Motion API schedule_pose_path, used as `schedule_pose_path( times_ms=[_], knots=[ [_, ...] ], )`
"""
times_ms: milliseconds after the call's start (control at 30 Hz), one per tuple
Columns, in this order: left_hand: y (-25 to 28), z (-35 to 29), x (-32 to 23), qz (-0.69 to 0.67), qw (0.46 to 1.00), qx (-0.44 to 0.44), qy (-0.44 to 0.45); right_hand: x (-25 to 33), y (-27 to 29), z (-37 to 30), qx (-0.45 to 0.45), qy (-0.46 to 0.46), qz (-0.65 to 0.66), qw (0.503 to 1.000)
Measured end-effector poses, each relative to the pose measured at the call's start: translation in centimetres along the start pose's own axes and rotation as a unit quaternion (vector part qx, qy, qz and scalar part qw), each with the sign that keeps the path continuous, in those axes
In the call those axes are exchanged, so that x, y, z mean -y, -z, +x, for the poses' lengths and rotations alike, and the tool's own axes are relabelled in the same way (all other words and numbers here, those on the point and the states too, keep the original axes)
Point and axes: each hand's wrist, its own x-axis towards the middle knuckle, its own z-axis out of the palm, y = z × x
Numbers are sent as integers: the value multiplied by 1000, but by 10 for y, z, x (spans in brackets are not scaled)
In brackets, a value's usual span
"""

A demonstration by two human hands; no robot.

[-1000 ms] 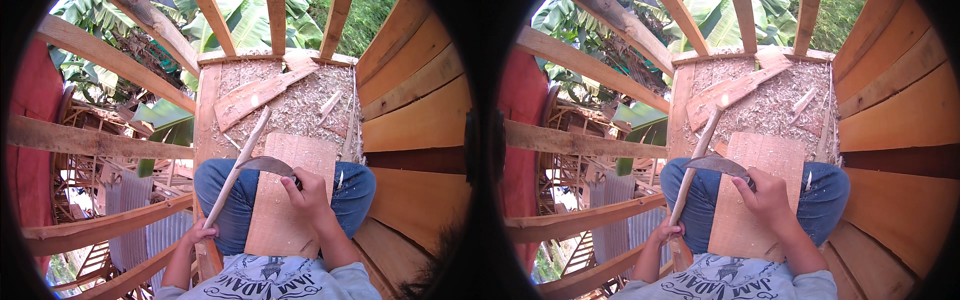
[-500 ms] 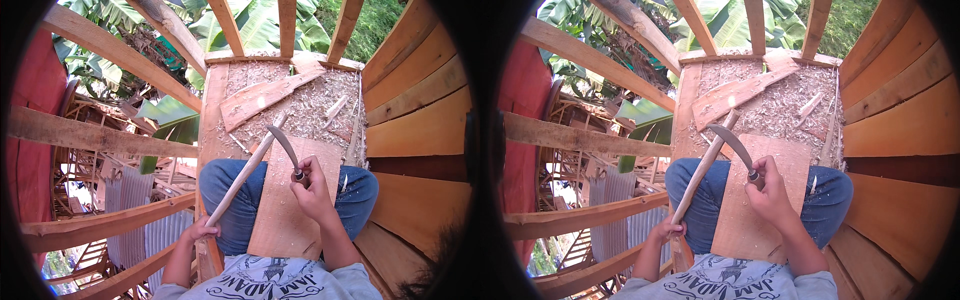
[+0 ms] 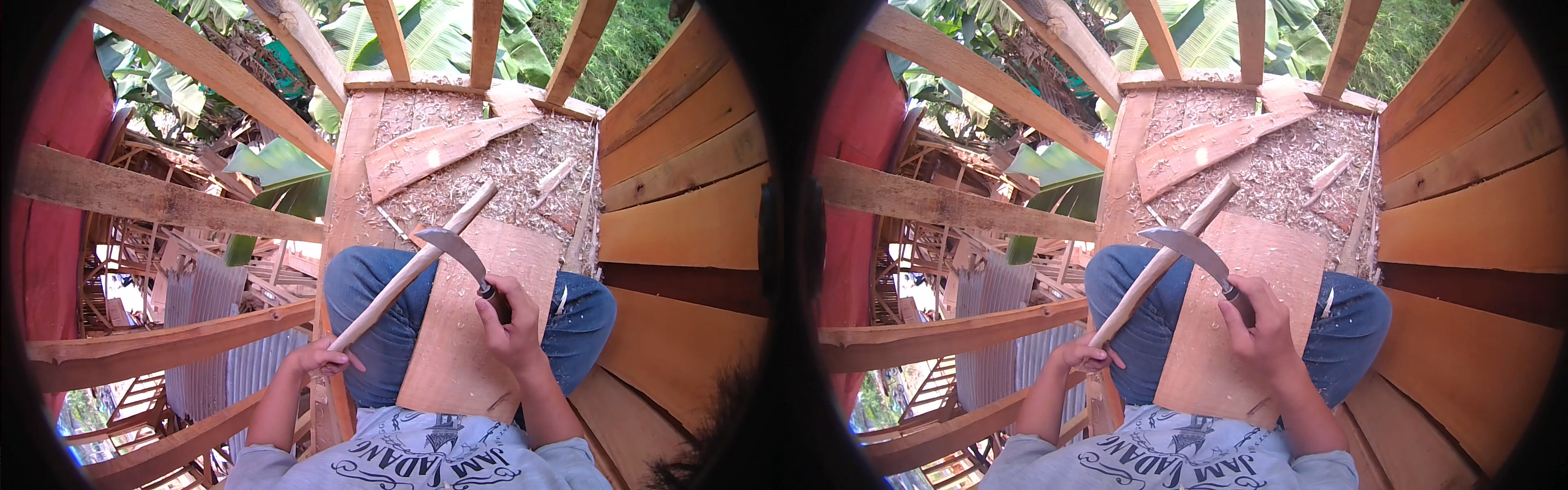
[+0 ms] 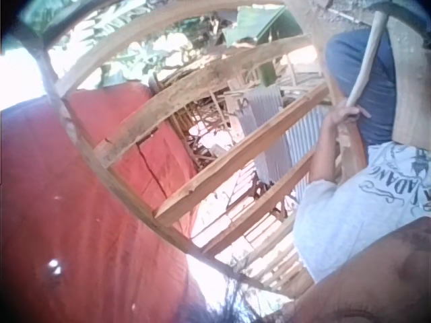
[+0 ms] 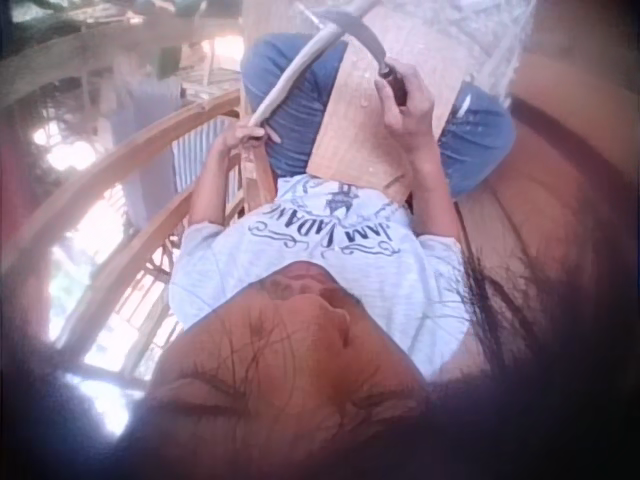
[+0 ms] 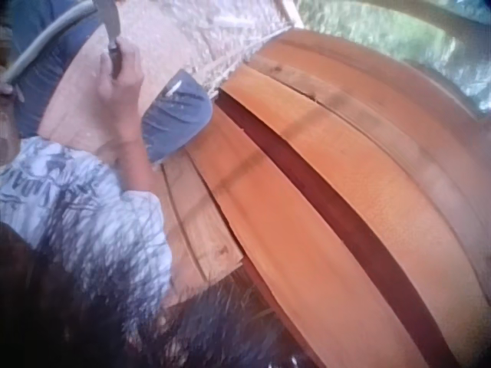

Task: The person sits cross-legged and uses a curved knife to shave and shape a long, thin piece of wood. They hold the wood against their legs and repeatedly scrape the surface to remove bark and smooth the wood, creating a pile of shavings.

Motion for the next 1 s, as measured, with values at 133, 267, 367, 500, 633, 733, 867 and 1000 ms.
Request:
schedule_pose_path(
  times_ms=[133,267,367,500,633,733,867,1000],
  knots=[
    [2,-2,2,5,1000,0,19,-5,1,-8,8,-123,113,986],
    [-3,-3,-21,72,995,15,68,-4,4,-9,53,-170,274,945],
    [-2,-2,-27,108,990,17,84,4,6,-11,99,-220,351,905],
    [-3,-3,-29,145,986,13,79,0,17,-20,76,-234,328,912],
    [-12,-5,-31,195,979,-20,53,-5,35,-28,133,-206,174,954],
    [-14,-7,-32,213,975,-37,54,-8,45,-34,132,-197,159,958],
    [-12,-4,-27,237,968,-58,56,3,41,-24,32,-201,183,962],
    [-18,-5,-24,279,956,-90,11,5,29,-32,75,-187,146,969]
  ],
)
